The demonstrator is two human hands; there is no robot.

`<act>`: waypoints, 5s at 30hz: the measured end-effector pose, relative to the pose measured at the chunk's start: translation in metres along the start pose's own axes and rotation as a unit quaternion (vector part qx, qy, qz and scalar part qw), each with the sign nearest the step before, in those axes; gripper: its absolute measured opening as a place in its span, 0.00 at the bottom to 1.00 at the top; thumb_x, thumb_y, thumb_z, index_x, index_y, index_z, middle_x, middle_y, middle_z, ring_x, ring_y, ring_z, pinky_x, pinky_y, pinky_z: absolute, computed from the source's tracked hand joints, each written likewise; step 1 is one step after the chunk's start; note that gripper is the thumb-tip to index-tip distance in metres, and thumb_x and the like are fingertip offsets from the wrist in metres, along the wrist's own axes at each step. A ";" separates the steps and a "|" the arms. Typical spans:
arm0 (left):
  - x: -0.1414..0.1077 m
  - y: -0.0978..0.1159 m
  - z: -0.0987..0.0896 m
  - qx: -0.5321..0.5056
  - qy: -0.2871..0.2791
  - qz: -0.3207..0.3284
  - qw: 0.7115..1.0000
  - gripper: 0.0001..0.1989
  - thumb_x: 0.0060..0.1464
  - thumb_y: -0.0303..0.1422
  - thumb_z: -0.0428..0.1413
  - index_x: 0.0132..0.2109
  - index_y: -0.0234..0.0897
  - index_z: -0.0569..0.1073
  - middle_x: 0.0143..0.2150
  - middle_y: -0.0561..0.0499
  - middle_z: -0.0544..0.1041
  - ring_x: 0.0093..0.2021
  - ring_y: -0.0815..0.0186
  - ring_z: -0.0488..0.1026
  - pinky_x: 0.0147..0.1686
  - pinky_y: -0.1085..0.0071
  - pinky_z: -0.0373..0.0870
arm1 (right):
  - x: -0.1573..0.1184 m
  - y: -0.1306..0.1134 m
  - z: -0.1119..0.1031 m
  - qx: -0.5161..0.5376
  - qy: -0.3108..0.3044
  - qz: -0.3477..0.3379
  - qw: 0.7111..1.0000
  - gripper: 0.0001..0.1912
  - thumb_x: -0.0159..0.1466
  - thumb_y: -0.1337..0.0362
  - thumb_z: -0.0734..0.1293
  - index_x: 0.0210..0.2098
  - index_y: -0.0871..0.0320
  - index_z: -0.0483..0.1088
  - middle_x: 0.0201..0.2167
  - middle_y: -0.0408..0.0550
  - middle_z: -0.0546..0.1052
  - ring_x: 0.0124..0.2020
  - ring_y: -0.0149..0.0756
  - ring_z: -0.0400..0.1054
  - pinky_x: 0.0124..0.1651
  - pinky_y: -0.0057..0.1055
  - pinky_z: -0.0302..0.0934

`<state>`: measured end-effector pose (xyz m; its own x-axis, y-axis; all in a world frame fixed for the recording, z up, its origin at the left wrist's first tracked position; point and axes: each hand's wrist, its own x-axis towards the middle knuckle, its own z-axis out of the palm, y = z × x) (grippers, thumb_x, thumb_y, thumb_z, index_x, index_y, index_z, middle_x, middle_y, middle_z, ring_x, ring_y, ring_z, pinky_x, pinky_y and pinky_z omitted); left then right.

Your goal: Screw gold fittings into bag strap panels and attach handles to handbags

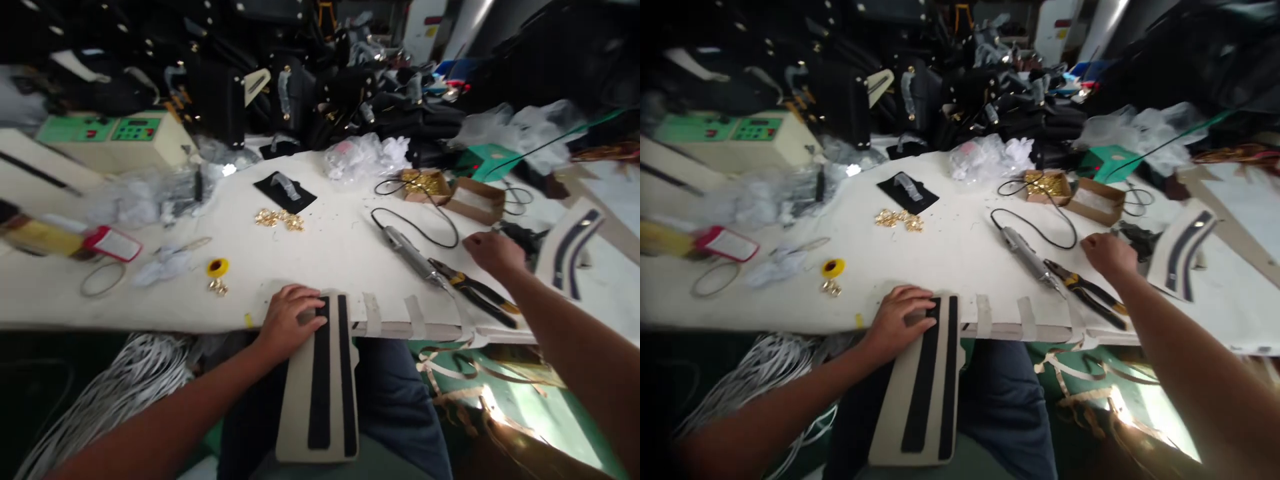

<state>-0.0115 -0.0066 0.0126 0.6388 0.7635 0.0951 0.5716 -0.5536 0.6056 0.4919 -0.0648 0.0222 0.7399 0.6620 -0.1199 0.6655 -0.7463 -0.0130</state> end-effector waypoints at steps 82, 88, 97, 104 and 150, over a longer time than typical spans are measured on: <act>-0.008 -0.001 0.008 -0.009 0.009 0.023 1.000 0.14 0.57 0.39 0.67 0.50 0.43 0.81 0.57 0.50 0.83 0.63 0.51 0.70 0.60 0.51 0.66 | -0.230 -0.207 0.023 0.269 -0.166 -0.352 0.881 0.05 0.63 0.59 0.71 0.33 0.53 0.76 0.31 0.42 0.80 0.31 0.35 0.69 0.36 0.33 0.59; -0.008 0.000 0.006 -0.005 0.009 0.015 1.000 0.14 0.56 0.38 0.68 0.49 0.43 0.81 0.57 0.51 0.83 0.62 0.52 0.71 0.61 0.52 0.67 | -0.234 -0.202 0.027 0.336 -0.187 -0.342 0.858 0.10 0.66 0.56 0.69 0.34 0.55 0.77 0.31 0.43 0.80 0.31 0.35 0.70 0.35 0.31 0.60; -0.007 -0.002 0.005 -0.016 0.028 0.022 0.999 0.11 0.55 0.34 0.68 0.47 0.45 0.81 0.55 0.51 0.84 0.60 0.52 0.73 0.60 0.48 0.68 | -0.193 -0.144 0.010 0.303 0.034 -0.305 0.902 0.17 0.66 0.51 0.70 0.46 0.56 0.80 0.40 0.51 0.81 0.38 0.42 0.75 0.43 0.39 0.68; -0.004 0.002 0.003 -0.017 0.024 0.021 0.999 0.11 0.54 0.34 0.68 0.46 0.44 0.81 0.55 0.50 0.84 0.60 0.51 0.73 0.60 0.48 0.68 | -0.115 -0.085 0.003 0.031 0.095 -0.211 0.972 0.31 0.62 0.43 0.70 0.56 0.58 0.76 0.51 0.64 0.79 0.50 0.58 0.72 0.48 0.51 0.65; -0.009 0.003 0.008 -0.026 0.024 0.027 0.999 0.09 0.57 0.39 0.67 0.44 0.44 0.80 0.55 0.52 0.83 0.60 0.53 0.72 0.57 0.53 0.64 | -0.256 -0.249 0.004 0.714 0.003 -0.298 0.634 0.25 0.61 0.49 0.77 0.23 0.52 0.62 0.20 0.36 0.64 0.19 0.30 0.62 0.24 0.33 0.59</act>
<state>-0.0113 -0.0172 0.0070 0.6419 0.7488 0.1654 0.5087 -0.5772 0.6388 0.1361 -0.0490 0.0518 0.4026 0.8530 0.3321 0.0631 0.3361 -0.9397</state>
